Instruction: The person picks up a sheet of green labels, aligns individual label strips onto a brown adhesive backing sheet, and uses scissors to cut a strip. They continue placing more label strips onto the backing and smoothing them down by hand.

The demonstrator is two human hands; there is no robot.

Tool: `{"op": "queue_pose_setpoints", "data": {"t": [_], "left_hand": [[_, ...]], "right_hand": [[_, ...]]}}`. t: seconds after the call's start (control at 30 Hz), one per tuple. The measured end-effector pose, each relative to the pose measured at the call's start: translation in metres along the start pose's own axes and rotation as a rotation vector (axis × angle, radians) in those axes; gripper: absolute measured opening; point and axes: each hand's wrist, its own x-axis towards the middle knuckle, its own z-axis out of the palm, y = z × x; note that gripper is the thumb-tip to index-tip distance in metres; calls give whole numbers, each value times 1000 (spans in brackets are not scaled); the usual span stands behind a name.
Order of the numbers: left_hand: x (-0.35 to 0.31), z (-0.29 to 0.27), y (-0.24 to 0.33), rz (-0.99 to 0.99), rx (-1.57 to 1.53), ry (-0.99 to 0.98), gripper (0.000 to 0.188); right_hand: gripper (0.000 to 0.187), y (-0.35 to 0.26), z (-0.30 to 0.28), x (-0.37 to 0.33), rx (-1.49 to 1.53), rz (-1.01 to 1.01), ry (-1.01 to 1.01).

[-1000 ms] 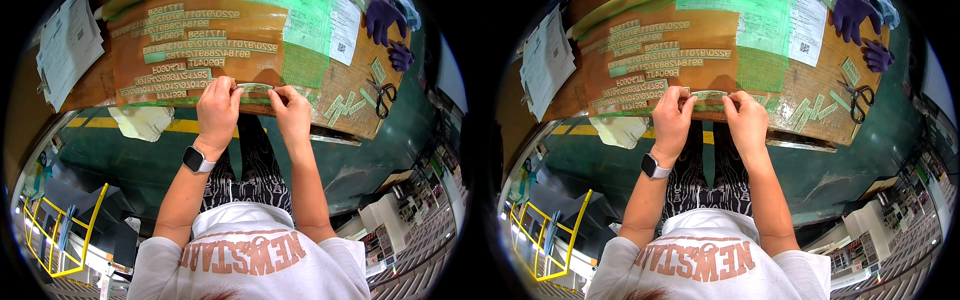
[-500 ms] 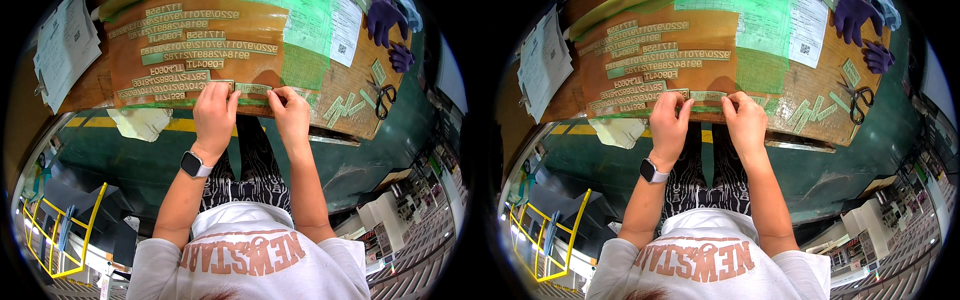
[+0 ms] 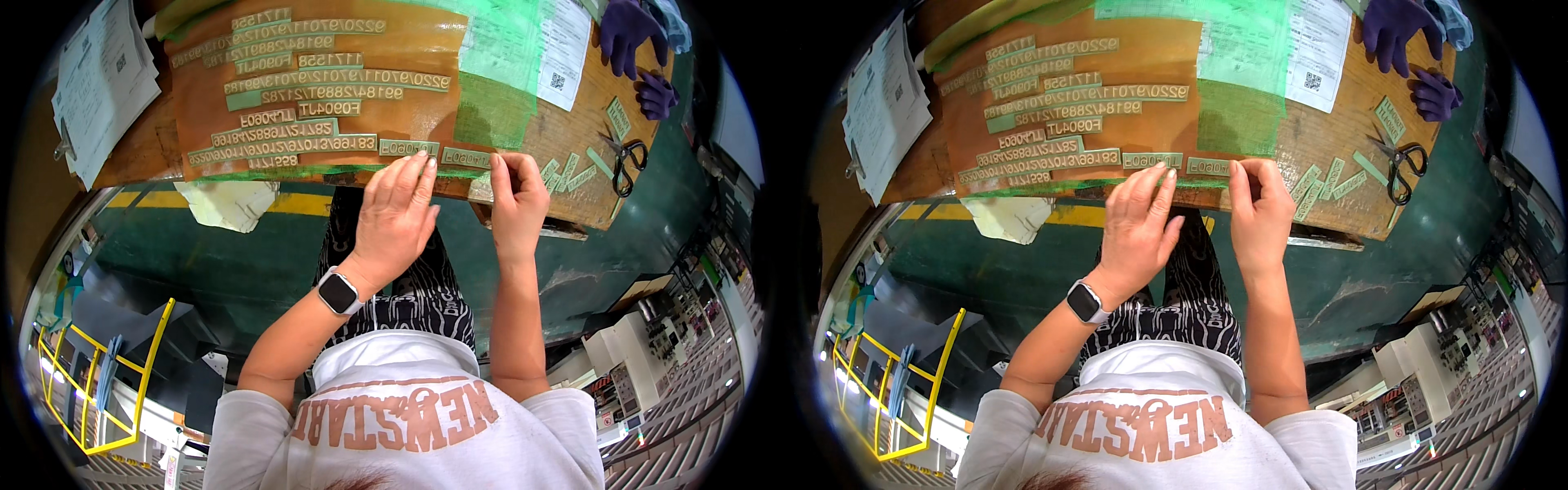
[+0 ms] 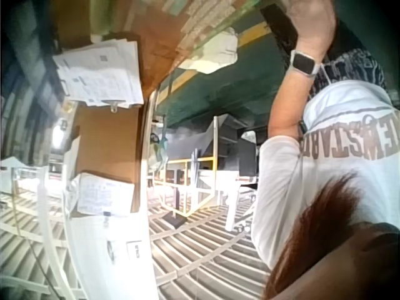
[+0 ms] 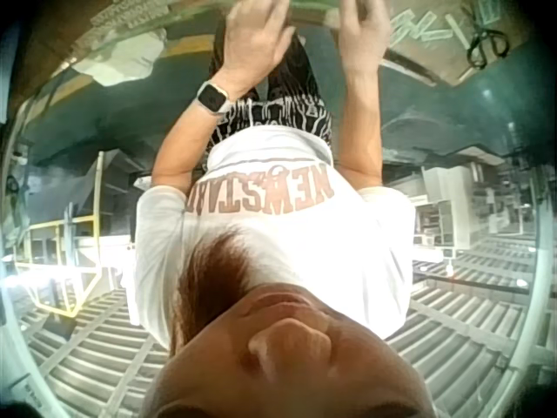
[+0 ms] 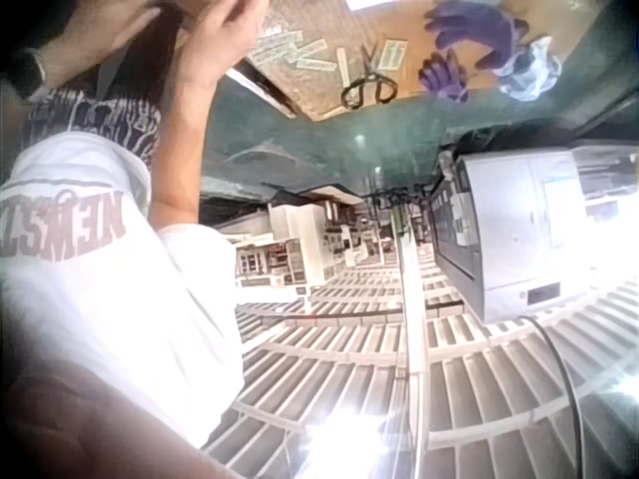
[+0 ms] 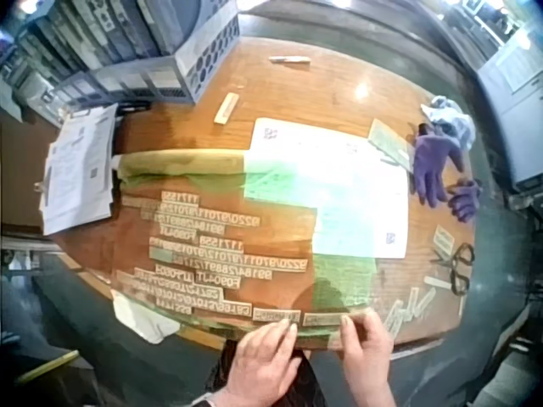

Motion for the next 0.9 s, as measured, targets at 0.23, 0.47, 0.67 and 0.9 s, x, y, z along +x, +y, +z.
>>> {"op": "queue_pose_setpoints", "data": {"t": [0.23, 0.47, 0.67, 0.9], "left_hand": [[1, 21, -7, 21, 177, -76, 71], [1, 22, -11, 89, 314, -89, 72], [2, 1, 3, 121, 40, -46, 65], [-54, 23, 35, 262, -344, -205, 32]], "right_hand": [[12, 24, -35, -16, -41, 83, -100], [17, 92, -100, -6, -300, 110, 135], [31, 94, -91, -8, -585, 246, 93], [24, 104, -85, -12, -522, 67, 188]]}}
